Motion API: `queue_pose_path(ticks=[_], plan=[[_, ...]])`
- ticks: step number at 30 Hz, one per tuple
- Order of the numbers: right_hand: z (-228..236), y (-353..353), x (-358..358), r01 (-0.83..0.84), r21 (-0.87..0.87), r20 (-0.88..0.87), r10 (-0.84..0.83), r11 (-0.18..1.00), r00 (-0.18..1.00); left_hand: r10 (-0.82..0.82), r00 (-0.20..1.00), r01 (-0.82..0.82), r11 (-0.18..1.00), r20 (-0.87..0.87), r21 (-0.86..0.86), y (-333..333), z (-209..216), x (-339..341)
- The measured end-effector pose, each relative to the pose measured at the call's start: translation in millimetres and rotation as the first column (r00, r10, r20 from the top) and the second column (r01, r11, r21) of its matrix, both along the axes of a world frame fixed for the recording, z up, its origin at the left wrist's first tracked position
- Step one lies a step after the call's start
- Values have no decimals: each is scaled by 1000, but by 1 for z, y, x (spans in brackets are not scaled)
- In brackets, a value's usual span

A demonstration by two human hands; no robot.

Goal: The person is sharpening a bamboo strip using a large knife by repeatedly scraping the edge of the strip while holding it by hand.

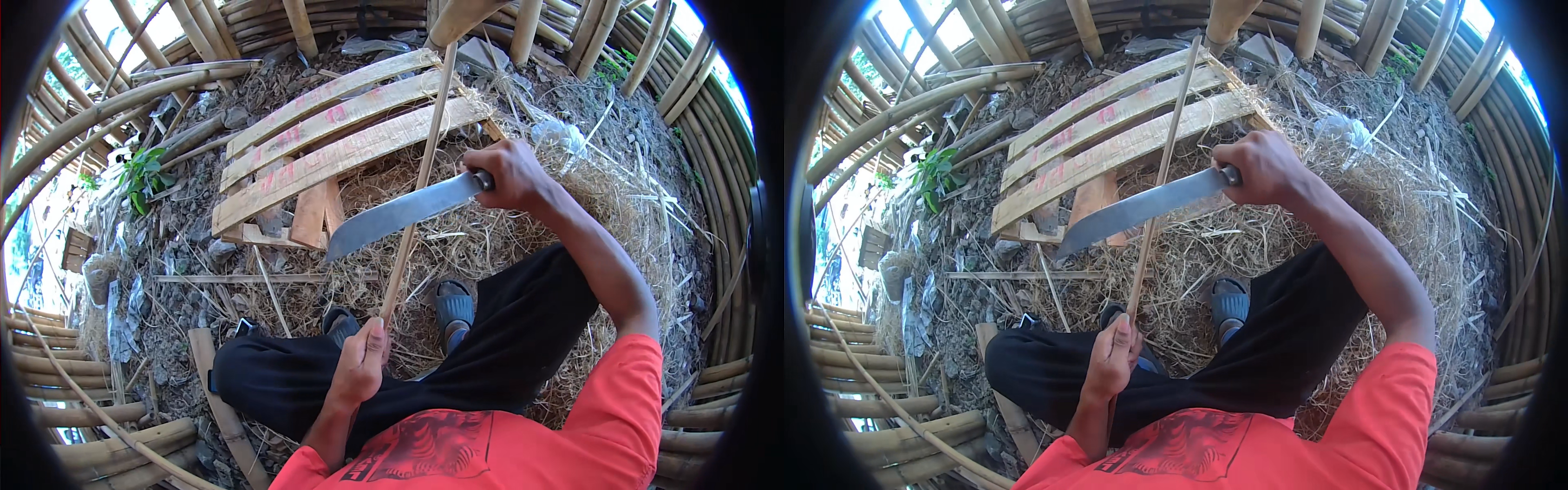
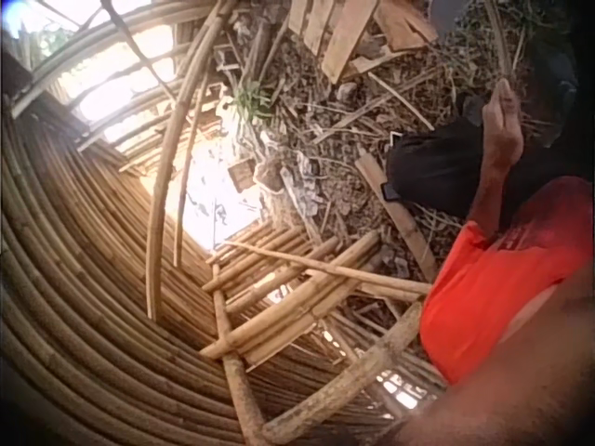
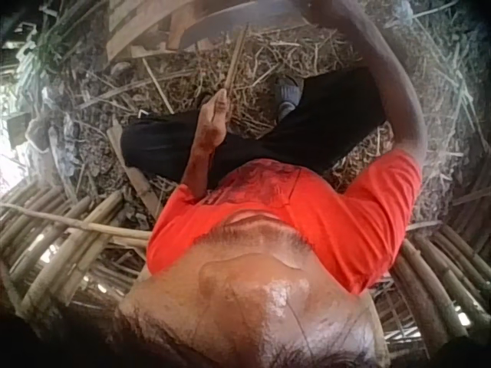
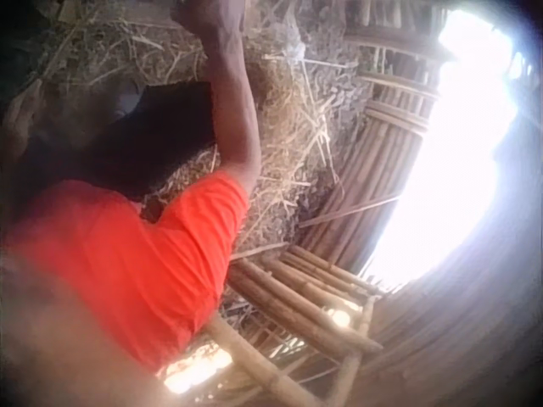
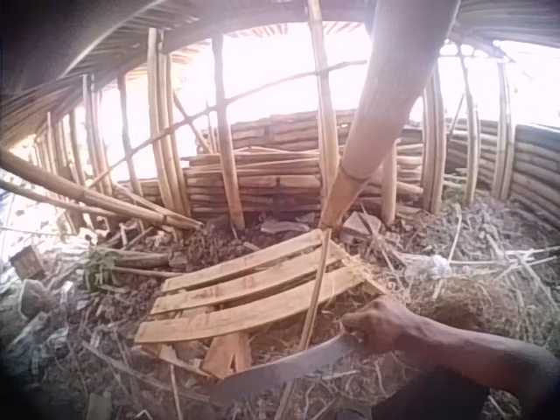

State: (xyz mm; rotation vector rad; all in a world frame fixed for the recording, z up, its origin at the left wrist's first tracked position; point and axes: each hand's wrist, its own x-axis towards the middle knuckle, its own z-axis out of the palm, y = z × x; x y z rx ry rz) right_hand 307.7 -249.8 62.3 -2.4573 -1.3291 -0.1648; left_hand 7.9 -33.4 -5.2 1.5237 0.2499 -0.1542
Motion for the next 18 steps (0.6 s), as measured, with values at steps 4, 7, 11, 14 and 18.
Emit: queue_pose_path(ticks=[4,7,11,14,18], plan=[[-9,-2,2,-14,73,85,8,997,996,0,1000,0,1000,-25,24,4,2,-2],[-7,-7,14,205,99,40,-210,974,977,-6,1000,5,1000,-19,-26,11,3,-5],[-14,-15,17,191,79,117,-199,978,973,6,1000,-6,1000,31,10,5,0,-2],[-19,-22,32,354,153,8,-359,923,933,-8,999,9,1000,-45,27,8,3,-5],[-17,-73,73,733,154,-112,-725,663,679,-100,994,104,990,-45,98,2,5,-17]])
